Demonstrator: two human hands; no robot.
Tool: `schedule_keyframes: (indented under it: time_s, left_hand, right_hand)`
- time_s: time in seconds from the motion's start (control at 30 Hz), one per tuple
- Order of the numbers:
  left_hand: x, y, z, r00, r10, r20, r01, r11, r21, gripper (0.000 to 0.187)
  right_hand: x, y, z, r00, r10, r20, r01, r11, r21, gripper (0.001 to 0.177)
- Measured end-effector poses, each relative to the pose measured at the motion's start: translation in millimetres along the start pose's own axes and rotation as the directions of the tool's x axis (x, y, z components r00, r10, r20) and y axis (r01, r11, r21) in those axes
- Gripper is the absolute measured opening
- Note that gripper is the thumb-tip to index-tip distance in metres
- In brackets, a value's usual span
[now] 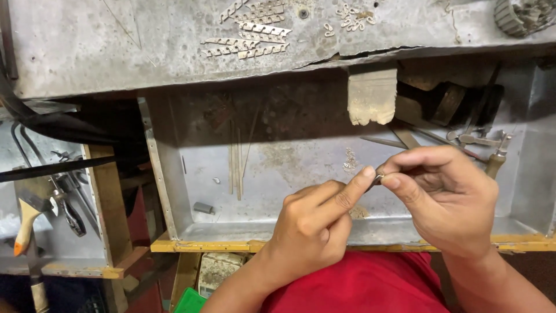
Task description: Filing and adjusting small metal jewelry components using a hand file and pliers at a workbench.
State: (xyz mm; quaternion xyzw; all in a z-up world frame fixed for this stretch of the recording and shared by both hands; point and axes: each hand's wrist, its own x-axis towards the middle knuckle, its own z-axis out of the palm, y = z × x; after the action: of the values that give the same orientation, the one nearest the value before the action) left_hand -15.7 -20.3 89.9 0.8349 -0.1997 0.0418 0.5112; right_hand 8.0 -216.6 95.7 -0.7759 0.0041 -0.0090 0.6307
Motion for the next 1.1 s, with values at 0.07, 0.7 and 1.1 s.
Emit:
schedule_keyframes:
  time_s: [0.07, 0.7, 1.1]
  left_hand:
    - [0.9, 7.0, -2.4, 0.998, -0.065, 0.016, 0.067, 0.987, -0.147, 0.064]
    - [-4.4, 16.0, -7.7, 0.990, -0.079, 0.119, 0.107, 0.962, -0.251, 0.061]
    - [8.9, -16.6, 9.4, 0.972, 0.121, -0.201, -0.121, 0.993, 0.014, 0.041]
  right_hand:
    - [4.5, 2.4, -1.0, 0.996, -0.074, 0.050, 0.076, 0.996, -0.042, 0.021]
    - [3.4, 3.7, -9.3, 0.977, -0.152, 0.147, 0.148, 0.988, 0.039, 0.010]
    - [1.3, 109.3, -68.6, 0.935, 0.343, 0.086, -0.021, 0.296, -0.955, 0.041]
